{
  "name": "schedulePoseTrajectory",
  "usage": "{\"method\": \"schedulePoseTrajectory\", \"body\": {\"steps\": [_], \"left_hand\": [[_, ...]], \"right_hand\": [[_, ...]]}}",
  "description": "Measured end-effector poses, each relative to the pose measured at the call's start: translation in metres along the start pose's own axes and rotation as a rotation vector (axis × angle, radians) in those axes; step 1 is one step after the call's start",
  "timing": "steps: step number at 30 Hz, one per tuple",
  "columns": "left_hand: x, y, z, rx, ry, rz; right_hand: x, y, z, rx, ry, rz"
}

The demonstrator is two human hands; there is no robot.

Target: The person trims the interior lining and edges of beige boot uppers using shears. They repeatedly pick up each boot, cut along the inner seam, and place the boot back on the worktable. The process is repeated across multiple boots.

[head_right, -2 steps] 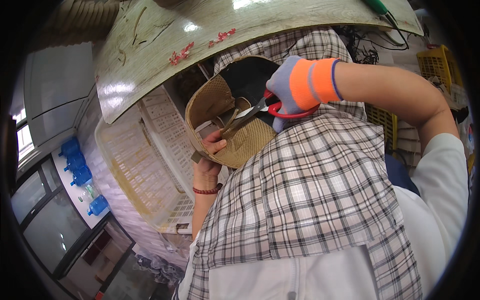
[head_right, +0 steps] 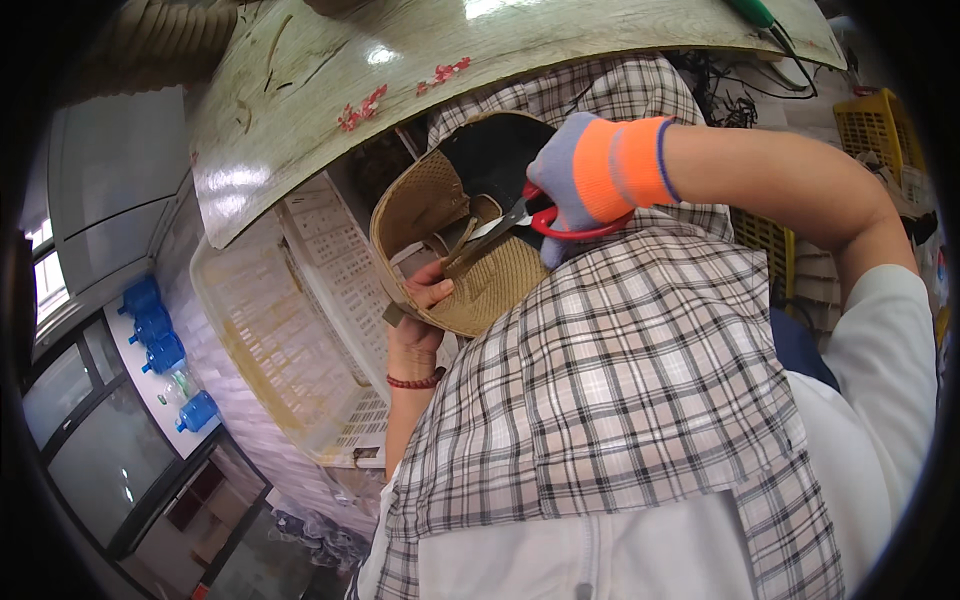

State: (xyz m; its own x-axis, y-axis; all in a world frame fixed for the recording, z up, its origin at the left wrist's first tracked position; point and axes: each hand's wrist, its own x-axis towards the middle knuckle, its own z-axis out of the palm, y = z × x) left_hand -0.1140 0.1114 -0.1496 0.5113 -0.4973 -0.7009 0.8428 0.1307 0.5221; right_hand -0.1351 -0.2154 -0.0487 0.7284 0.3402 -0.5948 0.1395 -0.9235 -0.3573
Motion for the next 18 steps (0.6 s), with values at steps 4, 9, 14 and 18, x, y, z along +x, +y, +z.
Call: {"method": "schedulePoseTrajectory", "body": {"steps": [4, 9, 14, 18], "left_hand": [[0.003, -0.007, -0.007, -0.033, 0.017, 0.015], [0.007, -0.017, -0.022, -0.082, 0.06, 0.024], [0.007, -0.013, -0.014, -0.065, 0.024, 0.013], [0.006, -0.008, -0.012, -0.004, -0.006, 0.006]], "right_hand": [[0.014, -0.019, -0.004, -0.019, -0.044, -0.017], [0.022, -0.019, 0.003, -0.06, -0.012, -0.081], [0.021, -0.023, -0.001, -0.056, -0.07, -0.048], [0.017, -0.02, -0.006, -0.025, -0.101, -0.039]]}}
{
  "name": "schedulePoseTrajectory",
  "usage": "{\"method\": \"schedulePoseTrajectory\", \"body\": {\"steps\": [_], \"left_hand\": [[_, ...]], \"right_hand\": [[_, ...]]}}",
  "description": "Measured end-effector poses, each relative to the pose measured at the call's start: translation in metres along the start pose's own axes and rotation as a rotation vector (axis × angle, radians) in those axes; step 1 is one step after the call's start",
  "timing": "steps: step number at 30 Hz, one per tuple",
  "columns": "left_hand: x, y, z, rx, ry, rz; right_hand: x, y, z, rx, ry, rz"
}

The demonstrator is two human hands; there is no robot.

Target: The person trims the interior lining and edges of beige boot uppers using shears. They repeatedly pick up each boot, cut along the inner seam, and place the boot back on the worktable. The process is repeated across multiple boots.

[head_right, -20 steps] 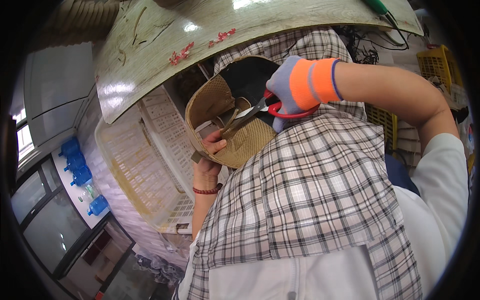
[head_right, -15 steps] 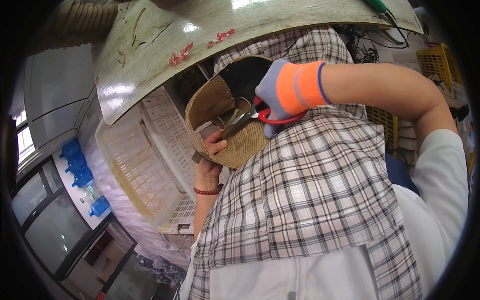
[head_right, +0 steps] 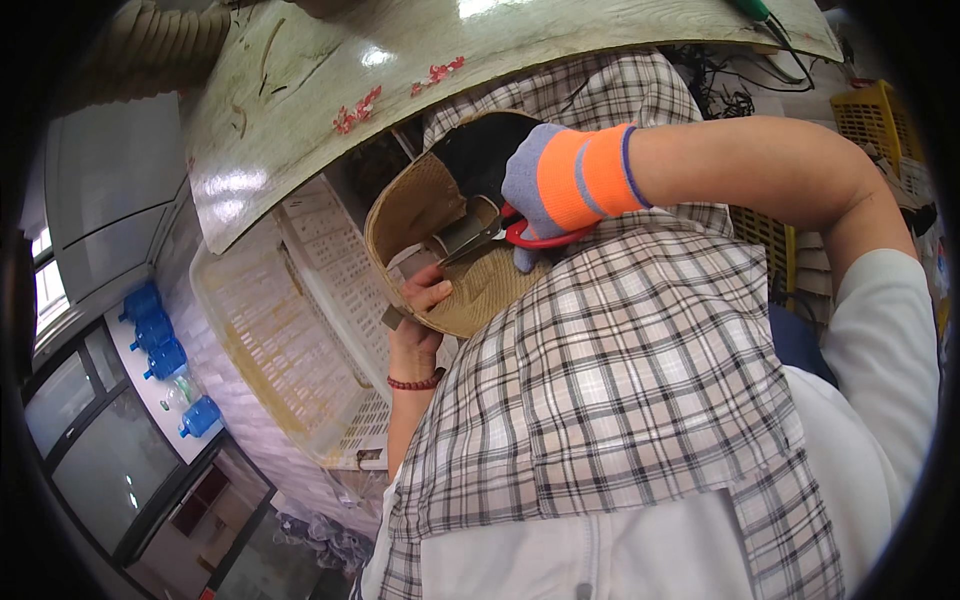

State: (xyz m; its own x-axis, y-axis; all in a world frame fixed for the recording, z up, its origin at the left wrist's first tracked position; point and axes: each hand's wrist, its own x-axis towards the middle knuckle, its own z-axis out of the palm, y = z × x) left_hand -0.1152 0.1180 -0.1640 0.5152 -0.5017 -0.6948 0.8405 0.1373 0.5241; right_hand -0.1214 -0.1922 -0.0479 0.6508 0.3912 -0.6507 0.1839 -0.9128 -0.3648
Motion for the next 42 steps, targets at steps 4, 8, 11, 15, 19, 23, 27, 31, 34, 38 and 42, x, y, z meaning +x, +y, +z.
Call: {"method": "schedulePoseTrajectory", "body": {"steps": [4, 8, 11, 15, 19, 23, 27, 31, 34, 38, 42], "left_hand": [[0.006, 0.004, -0.012, 0.133, -0.018, 0.171], [0.043, 0.0, -0.018, 0.245, 0.003, 0.525], [0.052, 0.014, 0.008, -0.039, -0.011, 0.547], [0.056, 0.022, 0.011, -0.033, 0.063, 0.55], [0.051, 0.029, 0.012, -0.016, 0.036, 0.518], [0.045, 0.033, 0.018, 0.009, 0.019, 0.5], [0.042, 0.034, 0.022, 0.037, 0.049, 0.472], [0.042, 0.037, 0.023, 0.066, 0.059, 0.472], [0.039, 0.039, 0.027, 0.06, 0.07, 0.487], [0.037, 0.04, 0.032, 0.061, 0.096, 0.469], [0.039, 0.041, 0.035, 0.082, 0.075, 0.459]], "right_hand": [[-0.016, 0.02, -0.021, 0.152, -0.14, 0.098], [0.008, 0.06, -0.007, 0.512, -0.436, 0.104], [0.025, 0.063, -0.011, 0.659, -0.567, 0.007], [0.034, 0.05, -0.028, 0.561, -0.57, -0.063], [0.042, 0.051, -0.03, 0.576, -0.613, -0.163], [0.034, 0.044, -0.031, 0.574, -0.592, -0.064], [0.04, 0.035, -0.036, 0.581, -0.591, -0.093], [0.043, 0.028, -0.042, 0.61, -0.6, -0.055], [0.042, 0.026, -0.043, 0.606, -0.557, -0.065], [0.04, 0.025, -0.044, 0.614, -0.504, -0.049], [0.033, 0.024, -0.034, 0.635, -0.392, 0.023]]}}
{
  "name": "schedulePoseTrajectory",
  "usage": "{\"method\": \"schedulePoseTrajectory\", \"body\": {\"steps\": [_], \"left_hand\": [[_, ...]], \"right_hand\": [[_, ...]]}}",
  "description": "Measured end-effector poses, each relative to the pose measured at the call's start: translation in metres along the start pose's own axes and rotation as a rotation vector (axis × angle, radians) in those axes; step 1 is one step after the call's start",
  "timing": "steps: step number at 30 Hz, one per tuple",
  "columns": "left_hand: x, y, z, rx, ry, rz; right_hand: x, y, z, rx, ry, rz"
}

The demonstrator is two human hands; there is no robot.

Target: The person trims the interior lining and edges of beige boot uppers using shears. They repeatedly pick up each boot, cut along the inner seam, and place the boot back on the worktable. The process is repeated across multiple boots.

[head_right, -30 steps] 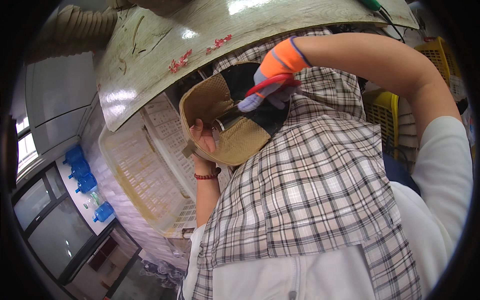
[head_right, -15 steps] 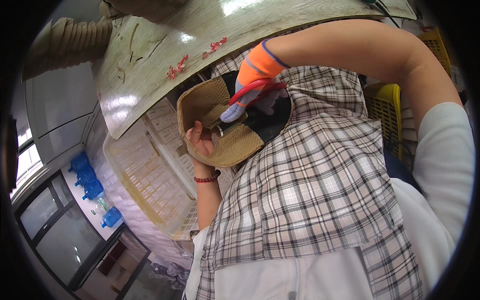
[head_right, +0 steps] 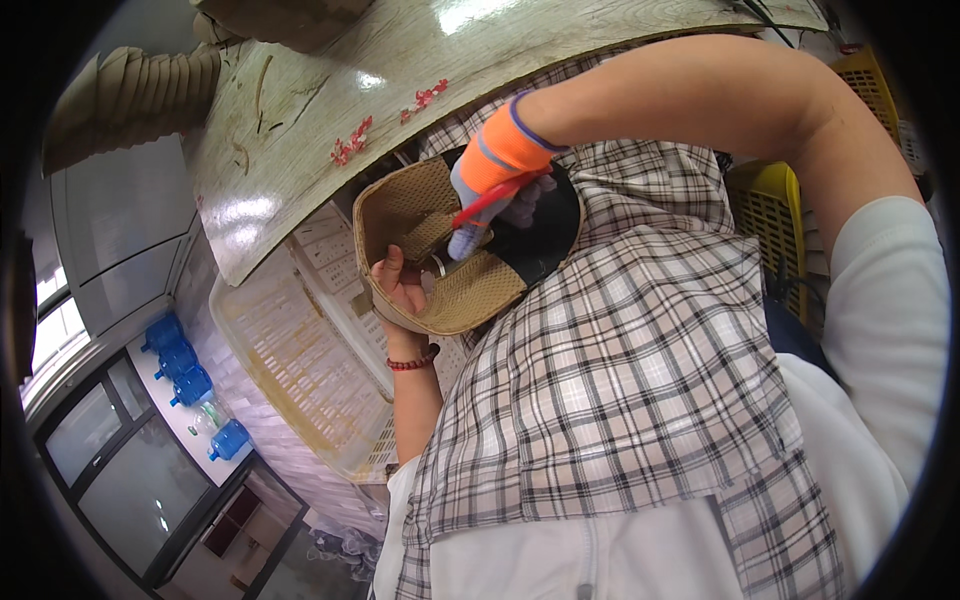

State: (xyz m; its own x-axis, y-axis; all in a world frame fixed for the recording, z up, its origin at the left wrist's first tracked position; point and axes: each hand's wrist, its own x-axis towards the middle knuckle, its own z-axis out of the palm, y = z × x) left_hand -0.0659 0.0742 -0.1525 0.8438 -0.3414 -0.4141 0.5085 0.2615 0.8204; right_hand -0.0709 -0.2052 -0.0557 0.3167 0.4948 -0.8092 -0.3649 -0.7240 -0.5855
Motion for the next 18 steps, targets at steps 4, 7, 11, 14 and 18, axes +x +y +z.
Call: {"method": "schedulePoseTrajectory", "body": {"steps": [4, 7, 11, 14, 18], "left_hand": [[0.004, -0.01, -0.016, -0.022, -0.041, 0.035], [0.005, -0.018, -0.003, -0.063, -0.089, 0.084], [0.018, -0.02, 0.005, -0.117, -0.159, 0.042], [0.018, -0.012, 0.02, -0.205, -0.182, -0.034], [0.025, -0.021, 0.001, -0.007, -0.131, 0.004]], "right_hand": [[-0.001, 0.023, 0.014, 0.021, -0.052, 0.017], [-0.003, 0.051, 0.017, 0.129, -0.261, 0.004], [0.001, 0.079, 0.021, 0.405, -0.414, -0.096], [0.003, 0.101, 0.018, 0.578, -0.508, -0.217], [0.005, 0.104, 0.01, 0.508, -0.446, -0.261]]}}
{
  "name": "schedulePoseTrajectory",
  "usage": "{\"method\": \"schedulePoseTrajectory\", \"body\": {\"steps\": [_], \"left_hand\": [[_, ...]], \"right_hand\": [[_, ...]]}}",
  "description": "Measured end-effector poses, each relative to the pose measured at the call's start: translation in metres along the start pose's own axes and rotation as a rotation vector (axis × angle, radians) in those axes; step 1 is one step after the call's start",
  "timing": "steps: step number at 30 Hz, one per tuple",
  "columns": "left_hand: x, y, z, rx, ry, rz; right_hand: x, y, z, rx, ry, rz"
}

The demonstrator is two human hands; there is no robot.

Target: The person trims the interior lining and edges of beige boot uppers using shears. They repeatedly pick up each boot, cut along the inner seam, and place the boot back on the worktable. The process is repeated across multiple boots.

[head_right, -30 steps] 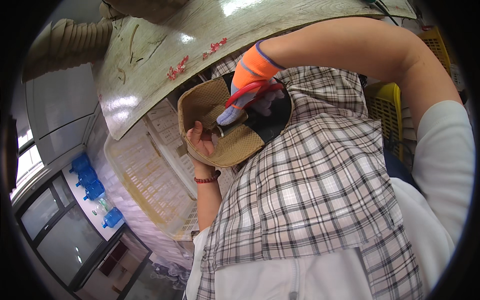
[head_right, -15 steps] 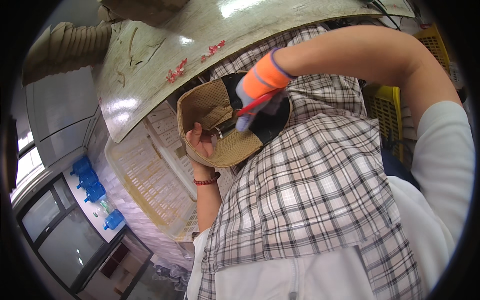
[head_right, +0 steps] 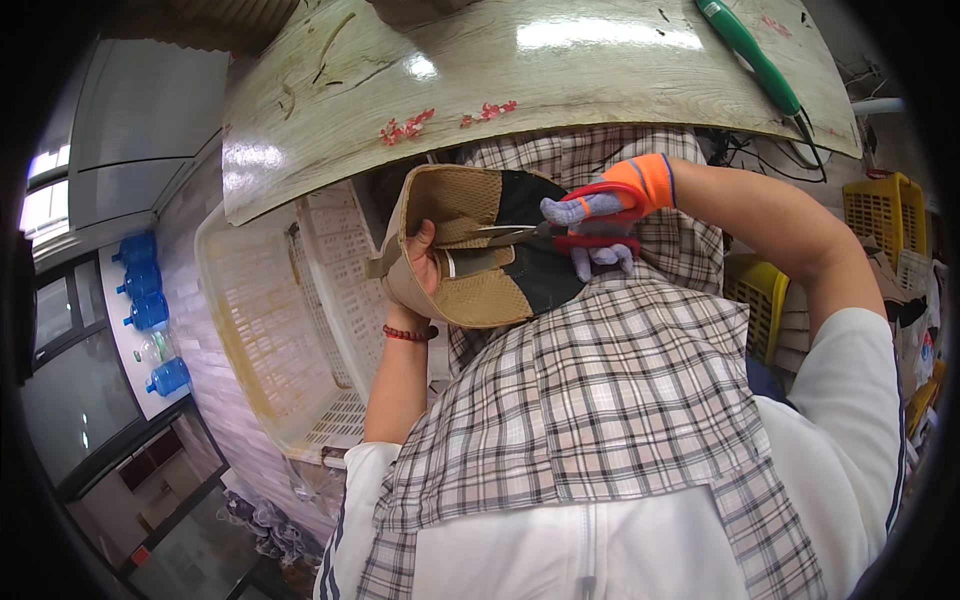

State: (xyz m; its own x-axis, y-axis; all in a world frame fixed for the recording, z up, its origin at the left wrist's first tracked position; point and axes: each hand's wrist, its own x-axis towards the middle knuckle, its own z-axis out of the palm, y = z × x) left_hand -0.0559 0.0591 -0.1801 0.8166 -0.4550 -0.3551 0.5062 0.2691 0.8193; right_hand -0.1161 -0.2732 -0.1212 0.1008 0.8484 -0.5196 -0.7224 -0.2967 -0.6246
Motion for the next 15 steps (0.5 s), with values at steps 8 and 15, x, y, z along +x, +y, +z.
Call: {"method": "schedulePoseTrajectory", "body": {"steps": [8, 15], "left_hand": [[-0.011, 0.01, 0.012, 0.267, 0.023, 0.213], [-0.005, -0.002, 0.0, 0.256, 0.051, 0.209]], "right_hand": [[-0.001, -0.05, 0.01, -0.436, 0.255, 0.172], [0.003, -0.038, -0.002, -0.419, 0.167, 0.136]]}}
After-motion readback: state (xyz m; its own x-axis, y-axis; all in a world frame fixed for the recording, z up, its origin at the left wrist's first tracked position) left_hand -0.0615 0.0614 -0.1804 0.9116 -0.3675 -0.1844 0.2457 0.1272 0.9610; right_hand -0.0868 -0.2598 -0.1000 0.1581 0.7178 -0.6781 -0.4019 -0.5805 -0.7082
